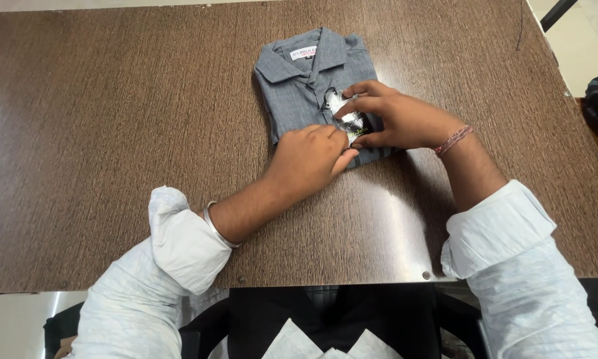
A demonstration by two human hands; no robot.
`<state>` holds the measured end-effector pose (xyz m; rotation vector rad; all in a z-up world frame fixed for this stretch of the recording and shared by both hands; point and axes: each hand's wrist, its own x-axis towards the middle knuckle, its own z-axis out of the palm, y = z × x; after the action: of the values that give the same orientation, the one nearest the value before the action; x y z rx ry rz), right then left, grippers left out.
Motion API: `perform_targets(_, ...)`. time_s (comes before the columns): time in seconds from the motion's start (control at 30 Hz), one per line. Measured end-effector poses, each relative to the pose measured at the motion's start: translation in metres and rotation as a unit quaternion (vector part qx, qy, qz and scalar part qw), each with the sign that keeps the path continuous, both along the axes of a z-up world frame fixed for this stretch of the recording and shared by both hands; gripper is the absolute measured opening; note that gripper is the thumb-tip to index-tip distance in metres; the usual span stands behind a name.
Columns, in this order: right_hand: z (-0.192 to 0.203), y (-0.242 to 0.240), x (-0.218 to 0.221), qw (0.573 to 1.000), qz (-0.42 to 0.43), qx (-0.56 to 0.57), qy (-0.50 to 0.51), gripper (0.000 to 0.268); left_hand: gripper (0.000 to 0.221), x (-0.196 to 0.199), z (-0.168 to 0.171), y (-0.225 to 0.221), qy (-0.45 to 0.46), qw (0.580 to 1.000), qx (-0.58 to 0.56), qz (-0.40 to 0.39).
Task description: The person folds a gray collared shirt, places it inside a clear plastic bag, and seals the bag by pressing the adhesive strip closed.
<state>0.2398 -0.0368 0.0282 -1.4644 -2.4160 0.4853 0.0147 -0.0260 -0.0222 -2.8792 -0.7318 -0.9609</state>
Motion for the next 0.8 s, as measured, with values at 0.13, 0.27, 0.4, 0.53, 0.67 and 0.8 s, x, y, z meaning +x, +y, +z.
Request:
perform_targets(0.13, 0.002, 0.000, 0.008, 1.000, 0.001, -0.024, 0.010, 0.061, 0.034, -0.004, 0.017, 0.006, -0.027, 1.000, -0.003, -0.009)
perform_targets(0.27, 0.004, 0.001, 0.020, 0.995, 0.045, -0.019, 0.086, 0.056, 0.031, -0.014, 0.022, 0.026, -0.102, 0.994, -0.025, 0.015)
perform_targets(0.4, 0.008, -0.003, 0.028, 0.970, -0.029, -0.060, 0.235, 0.048, 0.032, -0.025, 0.009, 0.060, -0.081, 0.991, -0.031, 0.100)
perform_targets(0.53, -0.004, 0.006, 0.040, 0.960, -0.135, -0.036, 0.243, 0.043, 0.032, -0.040, -0.005, 0.095, -0.110, 0.985, -0.023, 0.132)
perform_targets(0.67, -0.021, 0.018, 0.049, 0.955, -0.260, -0.004, 0.141, 0.039, 0.038, -0.053, 0.001, 0.107, -0.019, 0.956, -0.155, 0.247)
perform_targets(0.8, -0.026, 0.021, 0.047, 0.949, -0.305, -0.032, 0.075, 0.047, 0.046, -0.058, -0.005, 0.116, 0.037, 0.919, -0.279, 0.276)
